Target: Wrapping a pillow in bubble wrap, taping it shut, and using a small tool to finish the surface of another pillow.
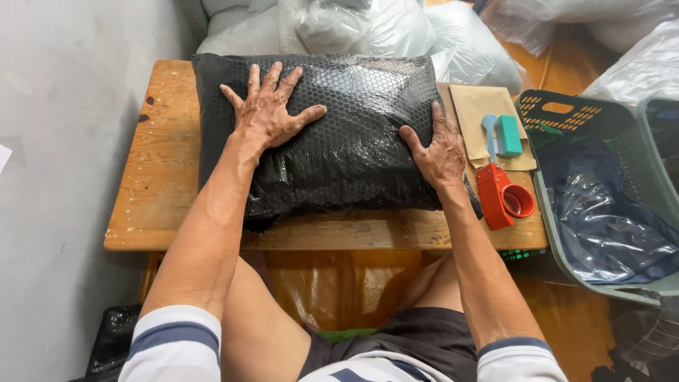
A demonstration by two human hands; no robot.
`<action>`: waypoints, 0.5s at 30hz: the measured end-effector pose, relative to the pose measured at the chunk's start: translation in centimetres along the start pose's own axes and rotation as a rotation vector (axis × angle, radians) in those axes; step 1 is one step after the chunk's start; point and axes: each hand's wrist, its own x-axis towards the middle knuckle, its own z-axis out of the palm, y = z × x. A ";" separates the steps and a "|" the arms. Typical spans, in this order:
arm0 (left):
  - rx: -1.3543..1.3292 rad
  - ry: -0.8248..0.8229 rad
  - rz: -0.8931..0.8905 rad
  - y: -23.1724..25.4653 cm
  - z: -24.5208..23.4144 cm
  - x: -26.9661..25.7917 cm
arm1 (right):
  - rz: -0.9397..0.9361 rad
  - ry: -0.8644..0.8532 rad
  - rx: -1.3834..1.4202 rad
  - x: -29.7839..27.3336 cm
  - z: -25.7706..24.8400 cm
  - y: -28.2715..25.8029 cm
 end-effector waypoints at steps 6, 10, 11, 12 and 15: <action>-0.007 0.018 0.012 0.2 -0.1 -0.1 | 0.022 0.007 0.020 -0.1 0.0 0.1; -0.018 0.020 0.007 0.3 0.0 0.0 | 0.022 -0.017 0.061 0.1 -0.1 0.1; -0.024 0.022 0.010 0.4 0.0 0.0 | 0.039 -0.032 0.069 0.0 -0.1 0.2; -0.026 0.022 0.008 0.4 0.1 0.1 | 0.038 -0.034 0.067 0.0 -0.5 -0.1; -0.030 0.033 0.016 0.2 0.6 0.3 | 0.108 -0.114 0.100 0.0 -1.2 -0.7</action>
